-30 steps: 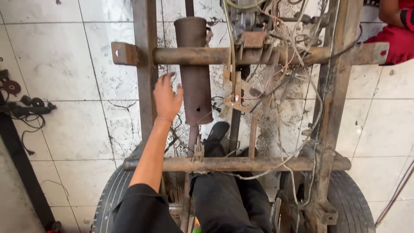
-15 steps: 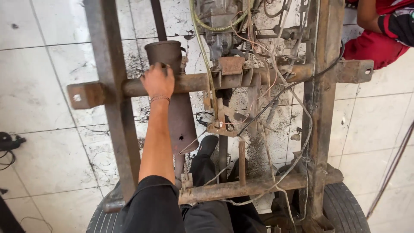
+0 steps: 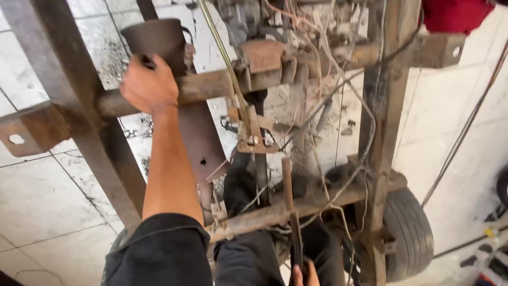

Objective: The person uses a wire brush to scrub the rusty metal frame of a vehicle, focusing on the horizontal crossbar and vertical supports. They move the brush back and forth to remove rust and debris from the surface.

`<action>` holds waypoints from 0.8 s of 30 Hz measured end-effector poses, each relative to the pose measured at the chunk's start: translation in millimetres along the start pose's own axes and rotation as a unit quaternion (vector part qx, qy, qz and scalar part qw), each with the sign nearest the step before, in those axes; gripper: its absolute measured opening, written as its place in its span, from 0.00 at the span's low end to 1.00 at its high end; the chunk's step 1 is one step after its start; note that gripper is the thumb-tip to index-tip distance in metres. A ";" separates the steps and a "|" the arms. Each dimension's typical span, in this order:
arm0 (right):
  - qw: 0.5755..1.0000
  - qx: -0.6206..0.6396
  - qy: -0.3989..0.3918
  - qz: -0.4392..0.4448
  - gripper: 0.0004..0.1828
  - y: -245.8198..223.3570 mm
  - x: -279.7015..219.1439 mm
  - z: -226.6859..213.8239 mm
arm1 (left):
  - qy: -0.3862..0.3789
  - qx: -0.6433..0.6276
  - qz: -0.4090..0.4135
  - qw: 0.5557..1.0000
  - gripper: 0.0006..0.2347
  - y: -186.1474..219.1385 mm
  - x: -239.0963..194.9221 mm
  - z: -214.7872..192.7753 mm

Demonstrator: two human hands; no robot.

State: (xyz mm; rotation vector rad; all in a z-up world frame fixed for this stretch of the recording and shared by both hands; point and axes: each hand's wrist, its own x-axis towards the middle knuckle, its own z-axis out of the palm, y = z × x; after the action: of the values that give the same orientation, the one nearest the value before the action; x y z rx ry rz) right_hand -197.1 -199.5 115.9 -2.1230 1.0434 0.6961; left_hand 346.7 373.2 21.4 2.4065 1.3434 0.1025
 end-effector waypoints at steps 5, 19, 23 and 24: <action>0.996 0.063 -0.011 -0.068 0.16 -220.5 24.9 38.9 | 0.070 0.029 0.028 0.997 0.11 -2.0 9.2 -2.3; 0.981 0.177 -0.033 -0.070 0.20 -438.1 127.2 67.6 | 0.080 0.025 0.041 0.996 0.11 -13.1 9.7 6.2; 0.991 0.115 -0.030 -0.066 0.27 -428.3 150.3 86.8 | 0.058 -0.012 0.018 0.998 0.11 -2.3 7.9 2.9; 0.991 0.112 -0.034 -0.064 0.27 -439.3 152.6 86.0 | 0.057 -0.008 0.015 0.998 0.11 -6.2 2.9 2.2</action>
State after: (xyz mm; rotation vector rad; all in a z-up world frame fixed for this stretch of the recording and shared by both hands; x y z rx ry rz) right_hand 233.3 -4.2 97.6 -1.9396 0.8959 0.5575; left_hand 343.8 377.9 16.7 2.4399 1.3509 0.2627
